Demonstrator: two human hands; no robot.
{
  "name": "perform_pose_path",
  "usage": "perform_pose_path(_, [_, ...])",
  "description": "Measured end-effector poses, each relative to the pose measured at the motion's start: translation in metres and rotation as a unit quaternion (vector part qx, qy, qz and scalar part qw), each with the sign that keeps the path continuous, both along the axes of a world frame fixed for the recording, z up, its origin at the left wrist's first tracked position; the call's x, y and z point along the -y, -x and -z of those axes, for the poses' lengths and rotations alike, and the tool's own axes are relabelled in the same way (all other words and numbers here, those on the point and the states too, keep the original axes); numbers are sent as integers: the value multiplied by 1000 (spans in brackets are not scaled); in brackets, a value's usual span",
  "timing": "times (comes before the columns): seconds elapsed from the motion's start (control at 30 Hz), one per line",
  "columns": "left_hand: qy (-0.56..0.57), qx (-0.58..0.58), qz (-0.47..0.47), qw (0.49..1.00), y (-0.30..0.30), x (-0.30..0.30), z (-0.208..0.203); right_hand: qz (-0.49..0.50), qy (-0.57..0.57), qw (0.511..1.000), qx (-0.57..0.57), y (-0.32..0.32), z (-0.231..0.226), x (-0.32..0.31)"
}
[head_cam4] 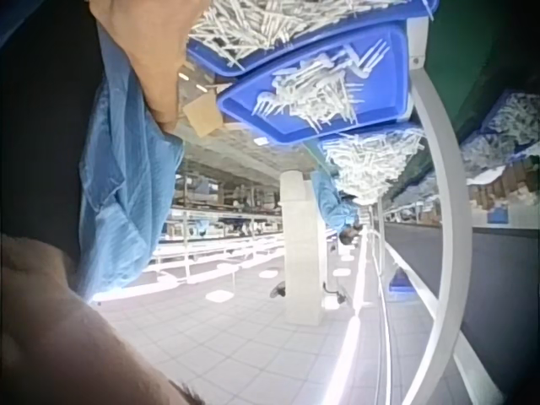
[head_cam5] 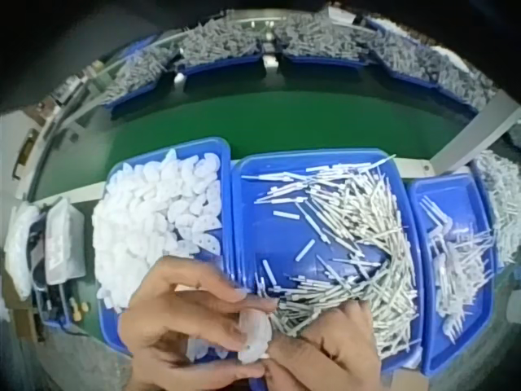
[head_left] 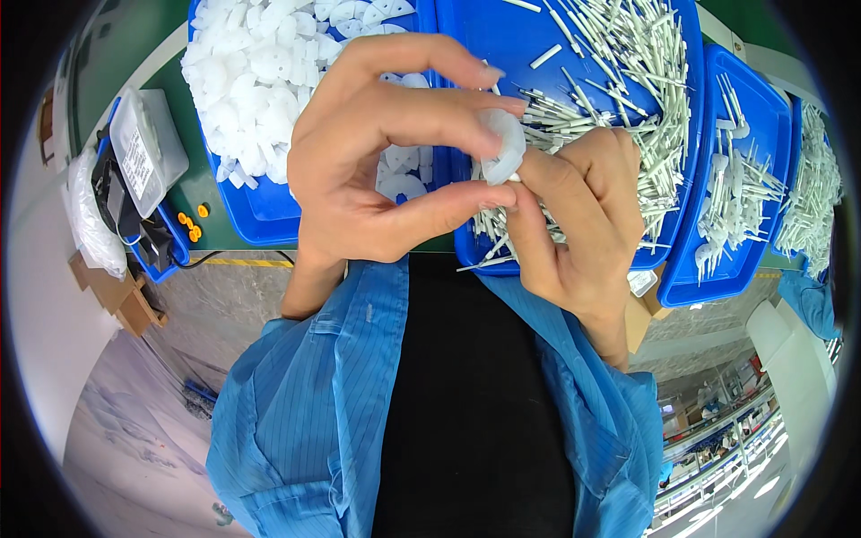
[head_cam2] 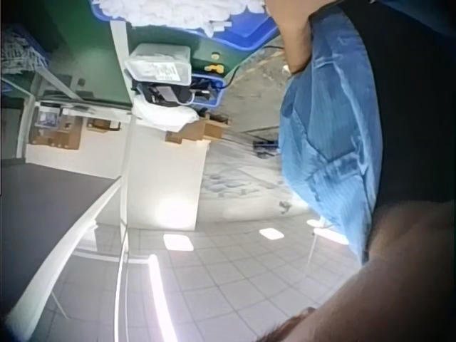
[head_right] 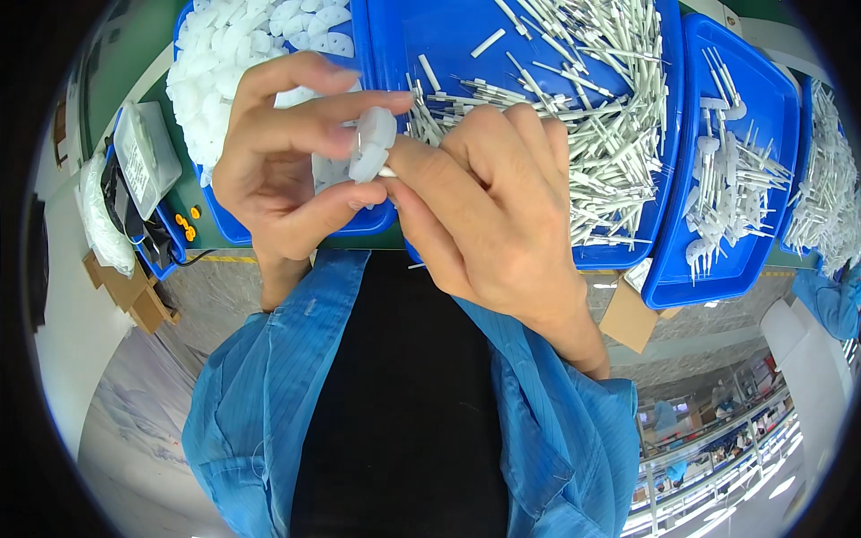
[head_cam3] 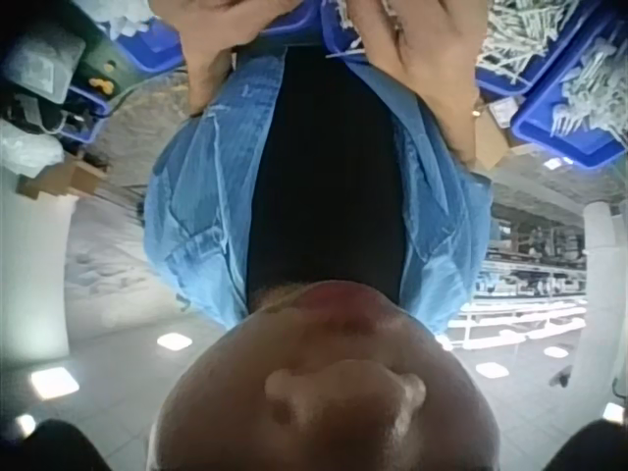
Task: The person repeatedly picks up a white plastic cap and a white plastic rod from blue trays. They insert the rod into the cap by hand and place the assembled unit into a third tray. The process is continuous and repetitive throughout the clip.
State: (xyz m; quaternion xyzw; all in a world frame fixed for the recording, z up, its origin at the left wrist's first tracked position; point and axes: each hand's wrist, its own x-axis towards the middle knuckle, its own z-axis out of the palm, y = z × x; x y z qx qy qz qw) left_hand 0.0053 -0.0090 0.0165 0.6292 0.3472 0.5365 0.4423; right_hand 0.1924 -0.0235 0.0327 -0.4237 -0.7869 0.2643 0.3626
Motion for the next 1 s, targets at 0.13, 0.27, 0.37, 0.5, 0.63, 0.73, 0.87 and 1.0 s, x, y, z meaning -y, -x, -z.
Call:
perform_pose_path(0.13, [-172,-3,48,984,4,-11,21,-14,150,975,-163,-1,0,-2])
perform_pose_path(0.27, [-250,-69,35,965,1,-9,13,15,299,920,-254,4,0,-1])
perform_pose_path(0.37, [-242,-73,-8,967,-6,-1,17,40,319,931,-173,0,-8,-1])
perform_pose_path(0.5, [-68,82,-13,994,-14,6,16,110,59,990,60,-4,-1,-15])
perform_pose_path(0.63, [35,141,2,989,-10,5,17,112,-39,964,239,-17,24,-29])
perform_pose_path(0.73, [84,197,0,977,-10,2,22,99,-21,959,265,-16,28,-33])
perform_pose_path(0.87, [143,186,-34,972,-7,3,25,65,-32,976,206,-19,26,-40])
perform_pose_path(1.0, [169,190,-70,965,-2,2,25,80,38,995,39,-11,5,-33])
